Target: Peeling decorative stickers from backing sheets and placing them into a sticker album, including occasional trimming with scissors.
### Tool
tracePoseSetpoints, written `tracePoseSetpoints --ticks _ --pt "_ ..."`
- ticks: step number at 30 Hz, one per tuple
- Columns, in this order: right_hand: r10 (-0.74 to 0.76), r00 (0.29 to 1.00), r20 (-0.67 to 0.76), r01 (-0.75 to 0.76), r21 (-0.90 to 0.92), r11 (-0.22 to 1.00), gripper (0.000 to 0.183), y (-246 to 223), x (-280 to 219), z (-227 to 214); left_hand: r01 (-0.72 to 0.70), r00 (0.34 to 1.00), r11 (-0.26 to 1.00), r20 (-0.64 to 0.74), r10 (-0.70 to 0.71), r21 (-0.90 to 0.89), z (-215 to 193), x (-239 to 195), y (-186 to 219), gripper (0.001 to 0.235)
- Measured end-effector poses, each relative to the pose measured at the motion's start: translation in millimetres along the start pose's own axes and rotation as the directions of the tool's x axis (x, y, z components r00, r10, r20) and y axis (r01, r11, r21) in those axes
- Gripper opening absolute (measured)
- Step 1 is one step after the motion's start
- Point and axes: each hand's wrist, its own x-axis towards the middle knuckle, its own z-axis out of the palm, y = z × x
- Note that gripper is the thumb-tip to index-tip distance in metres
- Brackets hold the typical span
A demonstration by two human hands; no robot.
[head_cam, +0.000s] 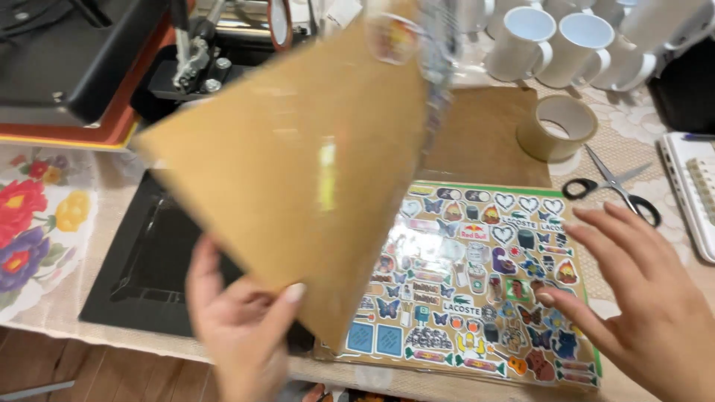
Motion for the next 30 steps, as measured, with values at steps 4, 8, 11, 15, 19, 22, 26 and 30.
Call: tracePoseSetpoints --ticks 4,8,11,15,19,22,26,30 --pt "-0.081 0.981 0.177 0.075 0.040 0.996 0.068 -4.5 15.7 27.2 -0.241 0.886 0.957 -0.365 0.285 0.162 -60.0 -3.4 15.8 0.105" --pt "-0.180 0.913 0.366 0.130 0.158 0.979 0.066 -21.0 47.8 66.1 -0.213 0.838 0.929 -0.432 0.333 0.302 -95.5 -6.8 24.6 0.098" --pt "-0.238 0.848 0.474 0.052 0.372 0.927 0.056 -45.4 87.3 92.4 -0.111 0.838 0.964 -0.499 0.221 0.241 -125.5 -0.5 11.9 0.097" --pt "-0.219 0.834 0.507 0.007 0.387 0.922 0.051 -63.6 122.4 148.1 -0.007 0.831 0.990 -0.549 0.084 0.142 -158.5 10.8 -9.6 0.096" --pt "-0.145 0.894 0.423 0.003 0.319 0.948 0.026 -80.0 148.9 188.4 0.092 0.816 0.990 -0.578 -0.014 0.105 -165.7 14.9 -16.7 0.105" --pt "-0.130 0.913 0.388 0.014 0.288 0.958 0.017 -84.7 156.6 205.3 0.172 0.800 0.978 -0.596 -0.070 0.116 -166.7 15.5 -12.4 0.107" --pt "-0.306 0.911 0.277 0.250 0.218 0.943 0.020 -82.4 153.2 224.3 0.286 0.792 0.954 -0.583 -0.181 0.092 -186.8 13.1 -6.7 0.112" --pt "-0.236 0.913 0.333 0.215 0.098 0.972 0.021 -86.3 150.7 227.8 0.173 0.774 0.944 -0.632 0.047 0.281 -196.0 6.6 -7.3 0.103"
